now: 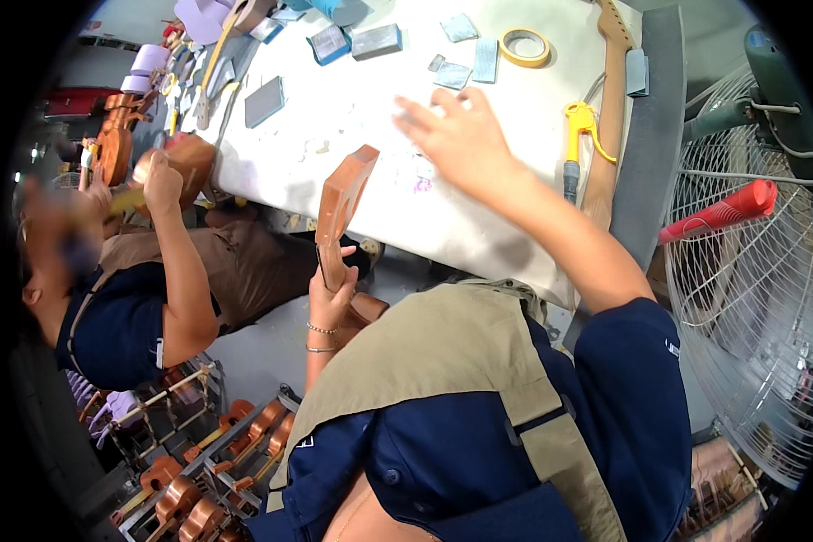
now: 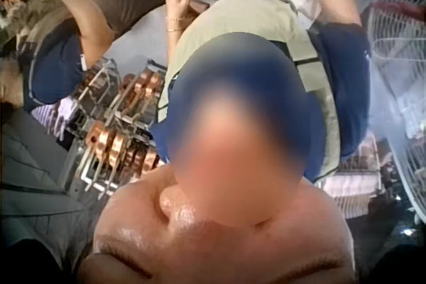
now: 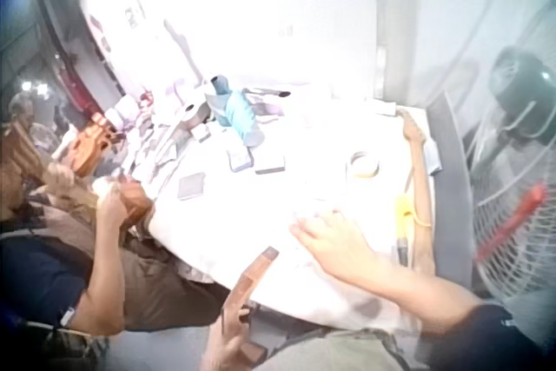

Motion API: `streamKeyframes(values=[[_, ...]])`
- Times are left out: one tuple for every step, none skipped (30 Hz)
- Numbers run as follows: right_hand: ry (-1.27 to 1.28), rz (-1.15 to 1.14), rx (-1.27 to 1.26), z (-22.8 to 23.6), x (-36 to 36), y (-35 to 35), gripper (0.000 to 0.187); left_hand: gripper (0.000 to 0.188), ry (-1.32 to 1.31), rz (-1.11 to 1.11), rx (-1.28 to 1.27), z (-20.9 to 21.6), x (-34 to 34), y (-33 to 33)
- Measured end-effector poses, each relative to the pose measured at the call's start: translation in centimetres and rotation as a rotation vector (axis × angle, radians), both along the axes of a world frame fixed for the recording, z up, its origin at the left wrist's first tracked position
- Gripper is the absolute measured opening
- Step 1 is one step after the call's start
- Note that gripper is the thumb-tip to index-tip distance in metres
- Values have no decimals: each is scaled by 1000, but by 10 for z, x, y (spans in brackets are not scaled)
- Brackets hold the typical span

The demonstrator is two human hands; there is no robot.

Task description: The person sands the body and neck of a wooden guitar using sandpaper. The person repeatedly picks up unfinished guitar bodies from a rack, sands them on a workbench, and returns them to the rack.

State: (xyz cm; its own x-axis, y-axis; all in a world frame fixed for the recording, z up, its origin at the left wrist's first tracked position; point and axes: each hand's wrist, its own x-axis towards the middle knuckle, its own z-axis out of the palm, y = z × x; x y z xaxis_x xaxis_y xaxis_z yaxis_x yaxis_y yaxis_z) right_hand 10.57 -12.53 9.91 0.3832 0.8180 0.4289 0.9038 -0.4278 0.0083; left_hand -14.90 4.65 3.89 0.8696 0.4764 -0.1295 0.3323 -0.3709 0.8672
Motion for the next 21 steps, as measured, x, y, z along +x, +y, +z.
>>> streamKeyframes(values=[[7, -43, -22, -27, 14, -4, 44, 24, -59, 37, 52, 7, 8, -9], [255, -119, 82, -44, 23, -7, 45, 27, -20, 47, 187, -4, 6, -8], [502, -202, 181, -57, 30, -9, 46, 30, 66, 48, 288, -10, 8, -9], [749, -290, 278, -69, 33, -10, 48, 34, 154, 47, 389, -16, 11, -10], [746, -229, 294, -78, 27, -8, 49, 38, 236, 15, 475, -27, 11, -13], [744, -169, 310, -86, 20, -6, 50, 41, 318, -19, 559, -37, 11, -17], [742, -109, 327, -95, 14, -4, 52, 40, 383, -38, 701, -45, 11, -23], [692, -66, 198, -105, 8, 1, 53, 39, 440, -37, 764, -54, 9, -27], [624, 16, 109, -113, 0, 3, 54, 38, 498, -37, 827, -63, 7, -31], [556, 102, 20, -119, -7, 2, 55, 37, 556, -37, 888, -72, 5, -33], [493, 79, -76, -127, -12, 0, 55, 33, 546, -54, 956, -81, 4, -34], [422, 68, -168, -138, -17, 2, 56, 33, 579, -57, 962, -85, 2, -39], [348, 60, -258, -148, -22, 3, 56, 32, 611, -59, 967, -88, 1, -47], [491, 80, -232, -153, -32, 7, 61, 31, 636, -56, 979, -92, 4, -49], [540, 213, -286, -145, -45, 12, 62, 30, 626, -37, 949, -101, 3, -52], [586, 336, -345, -135, -61, 14, 62, 27, 644, -27, 937, -95, 8, -55], [741, 449, -188, -134, -81, 11, 62, 26, 640, -7, 918, -93, 7, -56], [690, 380, -267, -137, -72, 13, 61, 25, 636, 13, 899, -92, 5, -57], [636, 311, -344, -138, -50, 18, 60, 26, 633, 14, 878, -92, 8, -59], [584, 240, -407, -138, -30, 24, 59, 27, 631, 11, 870, -90, 10, -59], [610, 123, -305, -139, -11, 26, 60, 27, 629, -2, 867, -88, 8, -58]])
